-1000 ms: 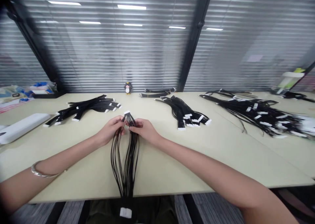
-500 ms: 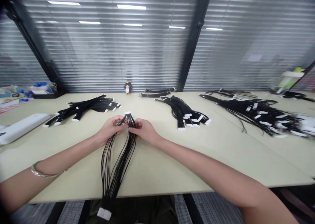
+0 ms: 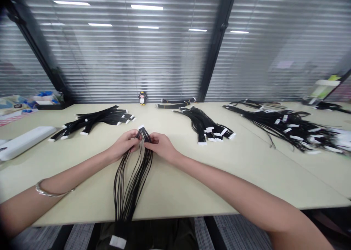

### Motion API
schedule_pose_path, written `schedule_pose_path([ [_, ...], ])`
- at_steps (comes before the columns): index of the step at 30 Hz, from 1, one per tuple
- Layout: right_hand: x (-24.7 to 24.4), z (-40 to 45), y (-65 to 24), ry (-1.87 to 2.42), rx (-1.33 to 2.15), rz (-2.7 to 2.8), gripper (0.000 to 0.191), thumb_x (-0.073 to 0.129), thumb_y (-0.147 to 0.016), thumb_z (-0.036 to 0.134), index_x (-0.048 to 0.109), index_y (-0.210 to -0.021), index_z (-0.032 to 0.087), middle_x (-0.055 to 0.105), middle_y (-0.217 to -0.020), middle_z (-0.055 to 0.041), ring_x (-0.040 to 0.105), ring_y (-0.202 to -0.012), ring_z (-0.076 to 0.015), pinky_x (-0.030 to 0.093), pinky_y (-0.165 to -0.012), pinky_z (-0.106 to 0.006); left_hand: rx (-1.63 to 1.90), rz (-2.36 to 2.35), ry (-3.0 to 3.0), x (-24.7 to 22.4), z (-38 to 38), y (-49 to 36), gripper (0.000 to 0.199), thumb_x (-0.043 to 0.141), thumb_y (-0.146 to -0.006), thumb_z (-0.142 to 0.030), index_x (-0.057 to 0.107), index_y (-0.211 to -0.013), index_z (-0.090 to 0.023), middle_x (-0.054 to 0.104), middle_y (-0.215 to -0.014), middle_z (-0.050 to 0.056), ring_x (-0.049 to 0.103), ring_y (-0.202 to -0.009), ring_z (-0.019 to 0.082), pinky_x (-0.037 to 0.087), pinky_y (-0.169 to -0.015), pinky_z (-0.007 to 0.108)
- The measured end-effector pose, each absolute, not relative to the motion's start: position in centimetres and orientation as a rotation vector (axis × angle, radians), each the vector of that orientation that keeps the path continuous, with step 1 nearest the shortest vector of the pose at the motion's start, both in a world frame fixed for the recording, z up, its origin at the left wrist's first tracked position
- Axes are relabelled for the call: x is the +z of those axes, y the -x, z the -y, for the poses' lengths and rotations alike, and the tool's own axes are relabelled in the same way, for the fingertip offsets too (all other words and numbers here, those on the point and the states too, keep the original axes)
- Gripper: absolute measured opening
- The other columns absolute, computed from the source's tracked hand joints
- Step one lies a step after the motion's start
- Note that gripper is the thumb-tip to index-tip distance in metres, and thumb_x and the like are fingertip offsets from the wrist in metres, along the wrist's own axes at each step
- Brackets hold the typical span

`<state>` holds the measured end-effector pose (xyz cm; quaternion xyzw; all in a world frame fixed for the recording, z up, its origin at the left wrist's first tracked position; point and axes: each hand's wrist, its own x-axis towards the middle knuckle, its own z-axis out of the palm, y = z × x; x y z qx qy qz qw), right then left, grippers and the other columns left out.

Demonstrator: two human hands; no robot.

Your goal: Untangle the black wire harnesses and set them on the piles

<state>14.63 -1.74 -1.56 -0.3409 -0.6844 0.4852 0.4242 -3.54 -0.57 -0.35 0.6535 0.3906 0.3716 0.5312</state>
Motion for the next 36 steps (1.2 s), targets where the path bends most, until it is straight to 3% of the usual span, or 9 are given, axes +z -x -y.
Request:
schedule_pose_path([
  [5,-1.50,1.64,-14.56,0.827,1.240,1.686,0.020,0.061,-0.075,0.027,0.059,-0.091,0.015,0.063,-0.091,-0.0044,0.058,-0.082,-0.0146,0.044,-0.076,-0.027,0.871,-0.966,-1.566,-0.28,0.65,3.60,0.011,0.048,-0.074,-0.024,0.042,-0.081,-0.017,0.042,-0.063,-0.004,0.046,-0.047,0.005,0.033,-0.044,0.017],
  [12,-1.58,1.37,-14.66,0.813,1.301,1.621,0.025,0.064,-0.072,0.028,0.060,-0.092,0.013,0.063,-0.091,-0.0059,0.058,-0.081,-0.0147,0.044,-0.077,-0.029,0.929,-0.973,-1.555,0.14,0.99,3.49,0.030,0.059,-0.072,-0.039,0.049,-0.087,-0.015,0.052,-0.078,0.000,0.043,-0.055,0.002,0.030,-0.046,0.014],
  [17,-1.53,1.54,-14.67,0.843,1.302,1.607,0.022,0.065,-0.070,0.026,0.060,-0.088,0.014,0.063,-0.087,-0.0050,0.058,-0.078,-0.0143,0.045,-0.074,-0.028,0.936,-0.928,-1.568,0.25,1.00,3.43,0.030,0.063,-0.069,-0.035,0.048,-0.085,-0.014,0.056,-0.082,0.001,0.046,-0.060,0.002,0.031,-0.050,0.013],
  [21,-1.57,1.47,-14.66,0.862,1.286,1.623,0.022,0.065,-0.069,0.028,0.059,-0.086,0.014,0.063,-0.083,-0.0044,0.058,-0.075,-0.0144,0.045,-0.073,-0.029,0.897,-0.911,-1.559,0.45,1.01,3.45,0.034,0.064,-0.069,-0.034,0.053,-0.095,-0.014,0.058,-0.095,0.004,0.044,-0.058,0.001,0.029,-0.050,0.014],
  [29,-1.59,1.43,-14.67,0.858,1.260,1.672,0.023,0.064,-0.072,0.028,0.059,-0.088,0.014,0.064,-0.089,-0.0059,0.059,-0.080,-0.0153,0.045,-0.076,-0.029,0.850,-0.929,-1.505,0.57,0.96,3.50,0.031,0.062,-0.070,-0.035,0.059,-0.092,-0.013,0.055,-0.075,0.000,0.039,-0.054,0.001,0.028,-0.051,0.016],
  [36,-1.46,1.55,-14.67,0.844,1.312,1.621,0.024,0.067,-0.069,0.030,0.059,-0.085,0.014,0.063,-0.081,-0.0039,0.059,-0.073,-0.0143,0.046,-0.072,-0.029,0.925,-0.963,-1.651,0.17,0.87,3.25,0.023,0.056,-0.074,-0.034,0.056,-0.086,-0.013,0.056,-0.081,0.001,0.048,-0.068,0.006,0.037,-0.060,0.017],
])
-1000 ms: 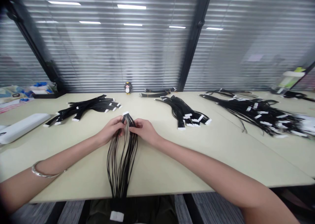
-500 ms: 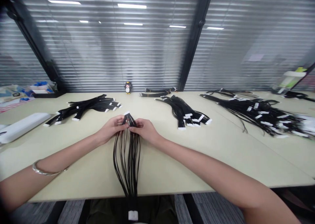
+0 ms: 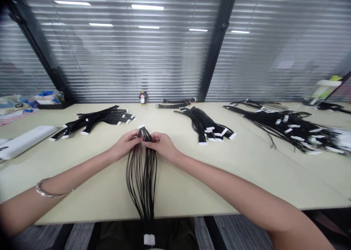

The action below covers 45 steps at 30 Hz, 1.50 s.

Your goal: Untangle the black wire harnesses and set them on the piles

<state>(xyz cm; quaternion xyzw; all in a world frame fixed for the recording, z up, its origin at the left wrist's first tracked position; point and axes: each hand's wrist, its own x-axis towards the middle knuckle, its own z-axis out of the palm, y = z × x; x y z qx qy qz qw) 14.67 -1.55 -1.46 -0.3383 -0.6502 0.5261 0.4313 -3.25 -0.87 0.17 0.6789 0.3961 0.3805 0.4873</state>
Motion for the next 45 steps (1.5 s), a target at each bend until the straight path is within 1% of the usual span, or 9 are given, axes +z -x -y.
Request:
schedule_pose_path([
  [7,-1.37,1.60,-14.60,0.821,1.330,1.602,0.025,0.067,-0.069,0.030,0.060,-0.087,0.014,0.064,-0.085,-0.0052,0.059,-0.076,-0.0143,0.046,-0.074,-0.030,0.914,-0.812,-1.514,0.33,1.01,3.36,0.026,0.057,-0.074,-0.031,0.057,-0.093,-0.013,0.061,-0.090,0.005,0.053,-0.077,0.009,0.039,-0.068,0.019],
  [14,-1.46,1.58,-14.60,0.847,1.288,1.659,0.026,0.065,-0.070,0.030,0.061,-0.090,0.015,0.064,-0.088,-0.0053,0.059,-0.077,-0.0144,0.046,-0.072,-0.028,0.880,-0.830,-1.527,0.36,0.99,3.42,0.025,0.060,-0.071,-0.026,0.057,-0.090,-0.010,0.061,-0.093,0.006,0.054,-0.081,0.009,0.039,-0.077,0.022],
  [21,-1.32,1.85,-14.58,0.891,1.267,1.628,0.022,0.065,-0.071,0.030,0.059,-0.085,0.014,0.064,-0.080,-0.0047,0.059,-0.071,-0.0147,0.047,-0.069,-0.029,0.927,-0.898,-1.585,-0.24,0.43,3.45,0.015,0.054,-0.072,-0.024,0.055,-0.081,-0.012,0.056,-0.073,0.001,0.049,-0.065,0.008,0.038,-0.062,0.020],
  [25,-1.20,1.92,-14.55,0.920,1.267,1.645,0.022,0.065,-0.071,0.031,0.059,-0.085,0.014,0.065,-0.081,-0.0051,0.060,-0.073,-0.0157,0.047,-0.071,-0.030,0.887,-0.883,-1.563,-0.33,0.18,3.42,0.016,0.055,-0.069,-0.021,0.055,-0.082,-0.011,0.058,-0.077,0.002,0.050,-0.067,0.008,0.039,-0.062,0.020],
  [29,-1.09,1.78,-14.53,0.838,1.318,1.652,0.024,0.063,-0.073,0.034,0.061,-0.088,0.014,0.065,-0.084,-0.0057,0.060,-0.077,-0.0161,0.046,-0.074,-0.030,0.901,-0.824,-1.458,-0.10,0.49,3.33,0.019,0.056,-0.071,-0.027,0.050,-0.082,-0.012,0.055,-0.074,0.002,0.053,-0.065,0.009,0.041,-0.063,0.022],
  [32,-1.27,1.59,-14.57,0.824,1.343,1.635,0.025,0.061,-0.075,0.035,0.061,-0.087,0.014,0.064,-0.079,-0.0046,0.058,-0.070,-0.0140,0.045,-0.068,-0.028,0.902,-0.843,-1.395,0.00,0.67,3.39,0.022,0.055,-0.073,-0.033,0.047,-0.081,-0.014,0.050,-0.069,-0.001,0.051,-0.057,0.007,0.040,-0.056,0.022],
  [34,-1.47,1.50,-14.64,0.838,1.336,1.639,0.024,0.061,-0.075,0.035,0.061,-0.087,0.014,0.062,-0.076,-0.0033,0.055,-0.066,-0.0126,0.044,-0.064,-0.026,0.891,-0.864,-1.416,0.03,0.68,3.46,0.024,0.056,-0.073,-0.035,0.048,-0.084,-0.015,0.049,-0.072,-0.001,0.049,-0.052,0.005,0.036,-0.052,0.020],
  [41,-1.61,1.61,-14.69,0.888,1.256,1.705,0.020,0.060,-0.075,0.032,0.061,-0.086,0.015,0.060,-0.077,-0.0025,0.054,-0.067,-0.0124,0.042,-0.064,-0.025,0.870,-0.891,-1.521,-0.06,0.60,3.61,0.027,0.060,-0.071,-0.034,0.052,-0.085,-0.012,0.053,-0.078,0.001,0.047,-0.055,0.003,0.035,-0.052,0.018],
  [45,-1.48,1.85,-14.74,0.915,1.223,1.688,0.020,0.060,-0.075,0.032,0.061,-0.084,0.015,0.060,-0.078,-0.0032,0.054,-0.068,-0.0128,0.042,-0.065,-0.025,0.830,-0.864,-1.542,-0.08,0.42,3.73,0.020,0.055,-0.073,-0.030,0.052,-0.082,-0.012,0.052,-0.070,0.001,0.048,-0.055,0.005,0.038,-0.054,0.019],
])
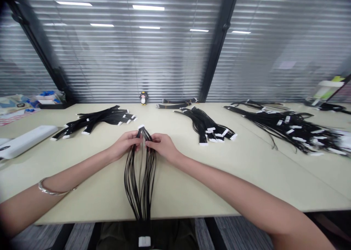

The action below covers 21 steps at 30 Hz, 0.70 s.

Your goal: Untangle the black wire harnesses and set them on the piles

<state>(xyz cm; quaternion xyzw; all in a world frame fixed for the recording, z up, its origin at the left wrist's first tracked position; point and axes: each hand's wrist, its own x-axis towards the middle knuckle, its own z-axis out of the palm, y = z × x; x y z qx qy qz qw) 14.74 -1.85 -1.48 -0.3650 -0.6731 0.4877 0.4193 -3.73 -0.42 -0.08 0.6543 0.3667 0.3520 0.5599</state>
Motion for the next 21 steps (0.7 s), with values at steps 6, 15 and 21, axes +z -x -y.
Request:
schedule_pose_path([
  [6,-1.2,1.9,-14.7,0.918,1.240,1.692,0.021,0.060,-0.076,0.033,0.061,-0.084,0.014,0.061,-0.077,-0.0036,0.055,-0.069,-0.0130,0.042,-0.065,-0.025,0.843,-0.839,-1.570,-0.1,0.4,3.5,0.017,0.050,-0.074,-0.025,0.052,-0.084,-0.012,0.056,-0.076,0.003,0.053,-0.063,0.008,0.042,-0.059,0.021],
  [15,-1.1,1.6,-14.6,0.894,1.284,1.662,0.020,0.057,-0.078,0.032,0.061,-0.081,0.012,0.061,-0.073,-0.0037,0.054,-0.065,-0.0121,0.041,-0.063,-0.024,0.953,-0.854,-1.399,-0.2,0.6,3.4,0.017,0.051,-0.073,-0.024,0.042,-0.086,-0.017,0.045,-0.066,-0.003,0.048,-0.053,0.006,0.038,-0.052,0.019],
  [21,-1.3,1.7,-14.8,0.868,1.298,1.674,0.020,0.058,-0.078,0.032,0.059,-0.083,0.013,0.062,-0.075,-0.0044,0.056,-0.068,-0.0136,0.042,-0.065,-0.026,0.927,-0.896,-1.476,0.7,1.0,3.2,0.028,0.058,-0.072,-0.037,0.051,-0.083,-0.011,0.049,-0.074,0.000,0.039,-0.052,0.000,0.028,-0.045,0.014],
])
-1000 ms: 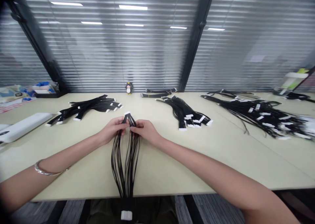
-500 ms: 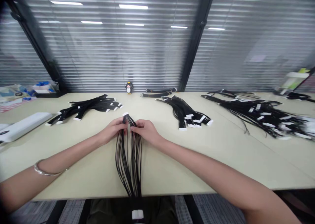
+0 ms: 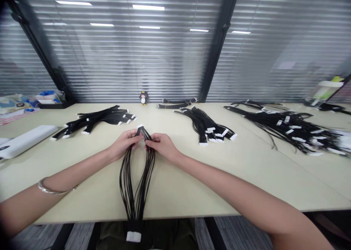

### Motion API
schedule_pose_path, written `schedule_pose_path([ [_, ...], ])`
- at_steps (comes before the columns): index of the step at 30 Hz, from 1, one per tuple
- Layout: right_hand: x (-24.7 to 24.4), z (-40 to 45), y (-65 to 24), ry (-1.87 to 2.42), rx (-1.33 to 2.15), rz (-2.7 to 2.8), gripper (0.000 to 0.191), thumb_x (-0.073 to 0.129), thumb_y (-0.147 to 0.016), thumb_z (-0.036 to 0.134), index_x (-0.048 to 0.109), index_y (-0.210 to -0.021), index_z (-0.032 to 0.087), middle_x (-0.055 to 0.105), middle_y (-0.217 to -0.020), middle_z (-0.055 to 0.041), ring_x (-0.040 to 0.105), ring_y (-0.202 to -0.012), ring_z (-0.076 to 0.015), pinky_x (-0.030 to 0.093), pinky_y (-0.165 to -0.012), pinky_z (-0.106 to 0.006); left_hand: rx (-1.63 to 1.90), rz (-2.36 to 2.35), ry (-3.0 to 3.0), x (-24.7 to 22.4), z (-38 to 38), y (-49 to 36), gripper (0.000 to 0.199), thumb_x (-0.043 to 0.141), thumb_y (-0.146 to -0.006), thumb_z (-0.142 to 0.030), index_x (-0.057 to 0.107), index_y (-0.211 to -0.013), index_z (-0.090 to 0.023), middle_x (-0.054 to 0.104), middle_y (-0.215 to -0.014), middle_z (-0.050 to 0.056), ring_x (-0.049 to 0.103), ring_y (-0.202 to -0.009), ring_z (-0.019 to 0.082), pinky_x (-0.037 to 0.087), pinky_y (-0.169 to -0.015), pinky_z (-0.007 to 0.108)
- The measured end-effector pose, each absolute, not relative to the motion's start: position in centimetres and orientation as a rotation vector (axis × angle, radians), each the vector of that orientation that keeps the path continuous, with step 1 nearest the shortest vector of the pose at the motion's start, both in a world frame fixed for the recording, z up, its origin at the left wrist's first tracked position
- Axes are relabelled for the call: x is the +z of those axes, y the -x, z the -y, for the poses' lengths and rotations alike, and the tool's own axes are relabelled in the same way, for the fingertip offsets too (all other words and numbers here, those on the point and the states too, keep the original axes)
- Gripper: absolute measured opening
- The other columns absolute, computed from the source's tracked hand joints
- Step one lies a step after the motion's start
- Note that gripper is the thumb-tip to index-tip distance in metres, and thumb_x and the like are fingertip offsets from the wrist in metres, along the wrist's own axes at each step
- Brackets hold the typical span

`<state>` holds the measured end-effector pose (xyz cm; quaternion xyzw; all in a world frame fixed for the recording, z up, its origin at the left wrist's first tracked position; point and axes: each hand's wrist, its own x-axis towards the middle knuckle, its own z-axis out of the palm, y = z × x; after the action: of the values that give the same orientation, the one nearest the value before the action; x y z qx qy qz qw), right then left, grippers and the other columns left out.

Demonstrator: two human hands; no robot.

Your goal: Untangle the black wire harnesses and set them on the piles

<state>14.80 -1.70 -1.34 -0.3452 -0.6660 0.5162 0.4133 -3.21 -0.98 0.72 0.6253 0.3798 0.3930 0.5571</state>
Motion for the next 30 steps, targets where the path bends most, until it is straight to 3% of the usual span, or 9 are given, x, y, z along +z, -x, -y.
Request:
schedule_pose_path([
  [8,-1.62,1.79,-14.93,0.922,1.263,1.694,0.020,0.058,-0.077,0.033,0.058,-0.081,0.013,0.062,-0.075,-0.0048,0.056,-0.067,-0.0143,0.043,-0.065,-0.027,0.811,-0.954,-1.598,0.26,0.63,3.73,0.025,0.054,-0.074,-0.036,0.051,-0.083,-0.012,0.049,-0.065,-0.001,0.042,-0.045,0.003,0.029,-0.045,0.017],
  [17,-1.23,1.38,-14.66,0.841,1.269,1.725,0.025,0.055,-0.080,0.038,0.059,-0.082,0.014,0.060,-0.073,-0.0033,0.054,-0.066,-0.0126,0.042,-0.067,-0.026,0.987,-1.058,-1.702,0.05,0.76,3.36,0.018,0.045,-0.079,-0.032,0.050,-0.082,-0.014,0.050,-0.071,-0.001,0.045,-0.062,0.005,0.035,-0.058,0.017],
  [22,-1.41,1.50,-14.82,0.894,1.225,1.757,0.026,0.055,-0.080,0.039,0.058,-0.078,0.013,0.060,-0.070,-0.0033,0.054,-0.066,-0.0131,0.041,-0.065,-0.026,0.922,-0.969,-1.600,0.45,0.96,3.38,0.021,0.050,-0.077,-0.035,0.049,-0.083,-0.014,0.040,-0.061,-0.004,0.037,-0.055,0.003,0.027,-0.052,0.016],
  [30,-1.37,1.76,-14.82,0.913,1.233,1.747,0.025,0.056,-0.079,0.038,0.058,-0.079,0.013,0.060,-0.070,-0.0036,0.055,-0.064,-0.0135,0.041,-0.063,-0.026,0.884,-0.919,-1.591,0.59,0.97,3.66,0.018,0.055,-0.073,-0.028,0.052,-0.079,-0.012,0.047,-0.065,-0.002,0.039,-0.056,0.003,0.028,-0.053,0.017],
])
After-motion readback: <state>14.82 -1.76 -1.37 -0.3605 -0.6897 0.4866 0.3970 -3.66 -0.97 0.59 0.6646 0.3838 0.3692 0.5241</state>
